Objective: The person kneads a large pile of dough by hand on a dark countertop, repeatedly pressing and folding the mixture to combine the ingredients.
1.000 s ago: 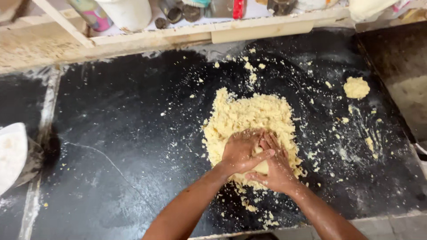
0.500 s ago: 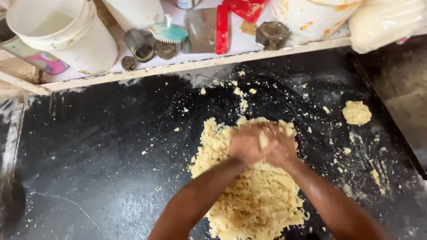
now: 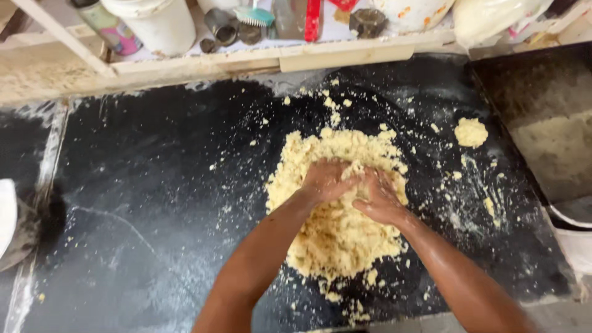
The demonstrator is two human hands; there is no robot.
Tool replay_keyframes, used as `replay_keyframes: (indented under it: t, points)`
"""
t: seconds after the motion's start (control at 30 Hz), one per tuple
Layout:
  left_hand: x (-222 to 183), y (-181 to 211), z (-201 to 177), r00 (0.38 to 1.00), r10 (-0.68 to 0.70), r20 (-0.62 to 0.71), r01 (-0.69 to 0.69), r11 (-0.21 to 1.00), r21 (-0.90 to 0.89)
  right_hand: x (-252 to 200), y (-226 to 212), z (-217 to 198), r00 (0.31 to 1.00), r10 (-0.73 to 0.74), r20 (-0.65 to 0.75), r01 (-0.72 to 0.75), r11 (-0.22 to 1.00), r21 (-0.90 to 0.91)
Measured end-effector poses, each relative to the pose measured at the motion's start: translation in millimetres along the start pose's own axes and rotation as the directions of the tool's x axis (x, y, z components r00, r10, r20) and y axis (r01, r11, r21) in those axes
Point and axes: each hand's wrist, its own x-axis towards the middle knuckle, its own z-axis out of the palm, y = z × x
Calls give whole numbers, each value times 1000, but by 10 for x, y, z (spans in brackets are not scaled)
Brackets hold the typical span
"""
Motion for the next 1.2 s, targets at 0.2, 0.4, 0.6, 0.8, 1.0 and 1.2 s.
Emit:
replay_keyframes:
  t: [0.2,0.4,0.6,0.8,1.0,1.2]
  points:
    - [-1195,14,444,983,185,11,-185,983,20,-1045,-361,401,916,-311,-252,294,950,-106]
    - [-913,129,927,994,24,109,-52,963,264,-859,-441,467,891,-340,-301,309,940,-147]
    - [29,-6,587,948,-48,-316,54,999,9,147,-68,75,965,-214,-154,105,847,-521]
    - [616,-75,84,895,-300,-329,214,938,-272,873,266,-175,980,0,-200,-98,871,-481]
    - [36,15,186,933,-212,-292,149,963,-224,326,6,78,961,48,-273,-137,939,-316]
    - [-843,-33,735,864,76,-498,-127,989,-70,-879,-513,226,998,60,-3,-60,978,-200]
